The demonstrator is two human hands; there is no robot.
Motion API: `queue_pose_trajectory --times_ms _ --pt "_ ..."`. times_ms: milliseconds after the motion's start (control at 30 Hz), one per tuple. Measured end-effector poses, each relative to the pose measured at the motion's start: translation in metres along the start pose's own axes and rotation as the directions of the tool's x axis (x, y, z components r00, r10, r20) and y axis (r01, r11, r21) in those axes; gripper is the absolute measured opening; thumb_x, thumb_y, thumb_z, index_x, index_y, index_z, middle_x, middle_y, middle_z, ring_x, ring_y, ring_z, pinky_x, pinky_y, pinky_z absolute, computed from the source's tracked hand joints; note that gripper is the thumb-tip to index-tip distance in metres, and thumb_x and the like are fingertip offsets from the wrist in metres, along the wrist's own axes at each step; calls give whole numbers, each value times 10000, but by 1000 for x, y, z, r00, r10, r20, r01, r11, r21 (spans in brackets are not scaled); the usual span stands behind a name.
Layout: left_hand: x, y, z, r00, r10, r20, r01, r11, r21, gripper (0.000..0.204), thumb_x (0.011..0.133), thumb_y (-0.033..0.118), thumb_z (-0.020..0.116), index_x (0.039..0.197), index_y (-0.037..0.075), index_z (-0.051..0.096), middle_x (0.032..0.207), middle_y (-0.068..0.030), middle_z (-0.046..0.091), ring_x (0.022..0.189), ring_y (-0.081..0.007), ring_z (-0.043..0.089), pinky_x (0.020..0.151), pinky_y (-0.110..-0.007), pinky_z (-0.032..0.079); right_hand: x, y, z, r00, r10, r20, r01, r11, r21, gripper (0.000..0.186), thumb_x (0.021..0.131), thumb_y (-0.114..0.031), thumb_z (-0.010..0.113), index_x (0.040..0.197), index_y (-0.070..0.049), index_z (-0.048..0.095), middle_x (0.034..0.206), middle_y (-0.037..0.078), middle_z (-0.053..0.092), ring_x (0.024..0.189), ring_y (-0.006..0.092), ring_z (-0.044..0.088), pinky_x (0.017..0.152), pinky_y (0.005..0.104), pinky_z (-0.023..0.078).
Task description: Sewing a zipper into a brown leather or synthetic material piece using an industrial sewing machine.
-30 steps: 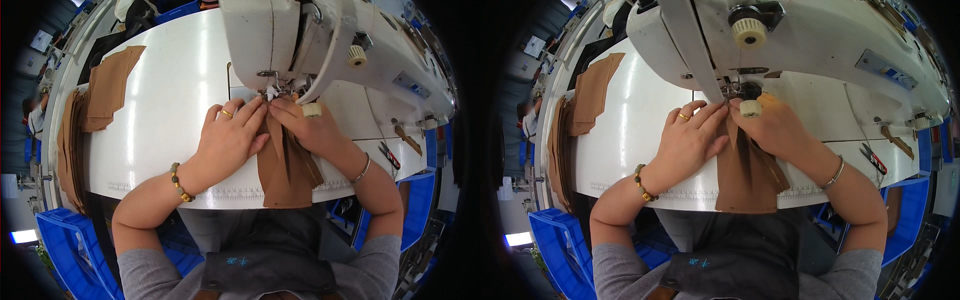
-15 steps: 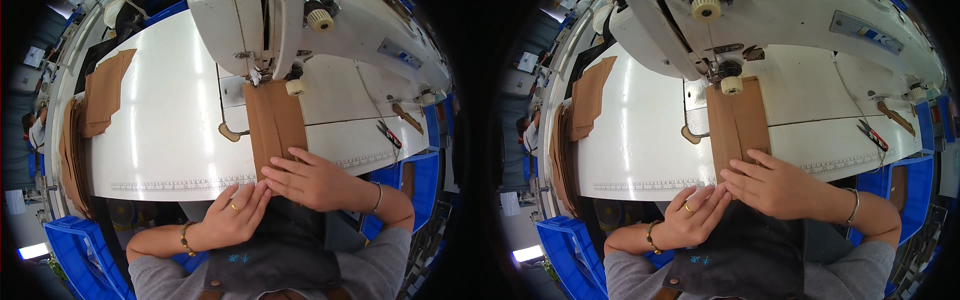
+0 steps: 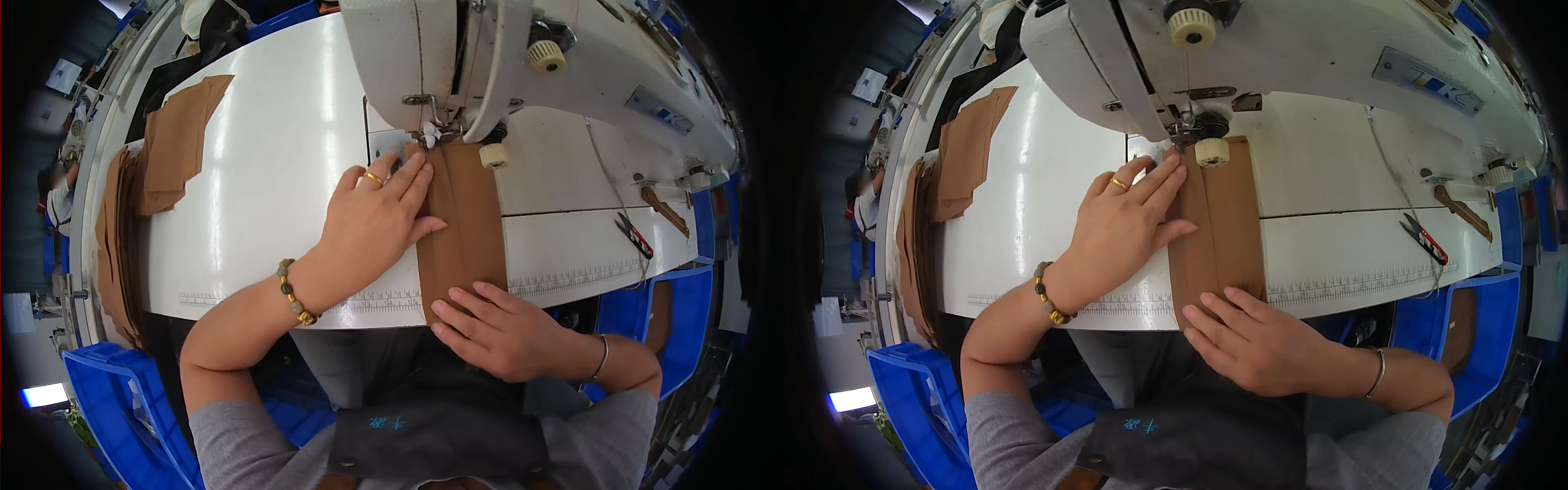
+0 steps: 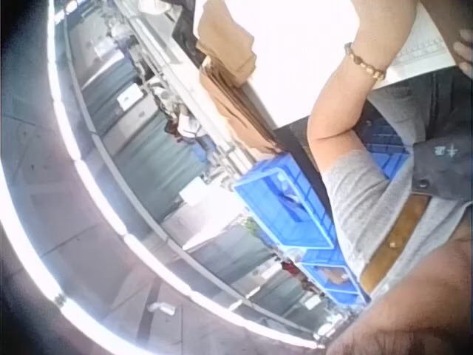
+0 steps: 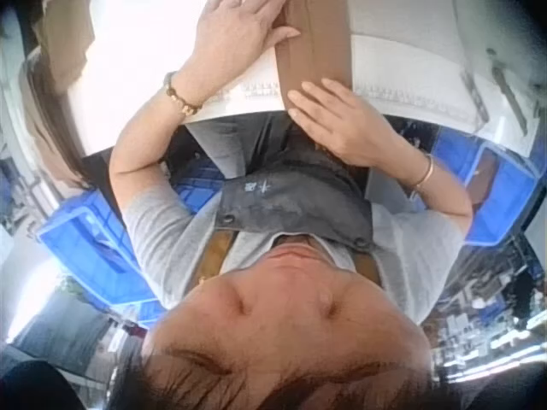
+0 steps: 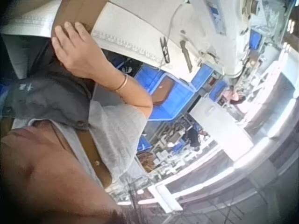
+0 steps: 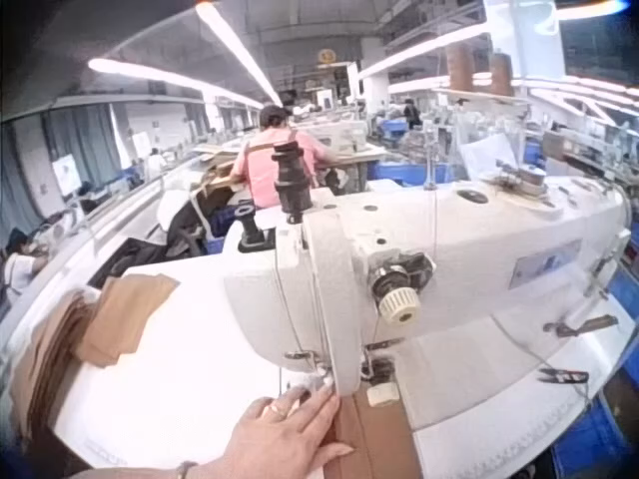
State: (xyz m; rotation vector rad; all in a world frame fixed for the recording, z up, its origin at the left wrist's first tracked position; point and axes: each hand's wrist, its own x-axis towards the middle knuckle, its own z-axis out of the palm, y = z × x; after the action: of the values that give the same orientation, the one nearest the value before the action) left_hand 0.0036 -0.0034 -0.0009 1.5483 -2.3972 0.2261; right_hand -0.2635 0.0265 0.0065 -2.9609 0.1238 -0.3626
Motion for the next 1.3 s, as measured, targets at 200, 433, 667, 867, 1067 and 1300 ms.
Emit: queue_pose_trajectory --times_ms 200,433,667,867,1067,1300 --pt "-14 13 -15 994 97 44 -98 995 30 646 871 503 762 1323 48 695 1420 -73 670 1290 -282 598 995 -408 506 2 1 -4 1000 -21 22 21 999 -31 458 947 -234 554 1309 16 681 1388 195 655 1276 350 630 1111 484 477" --pt "-9 -3 -12 997 62 48 -60 997 -43 716 813 543 779 1330 56 687 1436 -69 656 1286 -289 601 981 -415 514 11 4 -13 998 -48 49 50 998 -49 437 943 -249 581 1283 2 690 1357 195 664 1246 347 645 1092 472 488" --pt "-12 -5 -3 998 63 15 -61 994 -93 759 798 531 788 1370 51 656 1474 -75 627 1275 -299 601 978 -421 513 38 33 -69 982 93 166 -100 994 38 432 841 -286 772 1165 -9 704 1137 118 687 955 198 703 753 319 594" --pt "-11 -6 -6 998 57 10 -55 992 -116 749 766 535 808 1329 59 679 1486 -87 605 1282 -308 592 1008 -429 505 58 87 -26 910 -143 -389 35 962 -272 297 831 -127 755 1089 13 709 1090 105 694 802 178 722 574 262 572" --pt "-12 -7 -8 999 34 9 -31 981 -193 741 744 552 809 1234 8 690 1425 -124 616 1274 -301 580 986 -417 496 56 102 15 937 23 -350 -49 997 -64 285 820 -125 734 1087 -27 731 1185 92 723 959 226 750 745 310 622" --pt "-11 -5 -9 999 -29 19 33 974 -226 837 715 540 843 1339 39 601 1438 -96 598 1318 -313 574 1022 -426 503 55 104 20 929 58 -366 -100 990 -96 284 821 -163 718 1087 -64 743 1158 55 762 1078 227 735 812 335 607"
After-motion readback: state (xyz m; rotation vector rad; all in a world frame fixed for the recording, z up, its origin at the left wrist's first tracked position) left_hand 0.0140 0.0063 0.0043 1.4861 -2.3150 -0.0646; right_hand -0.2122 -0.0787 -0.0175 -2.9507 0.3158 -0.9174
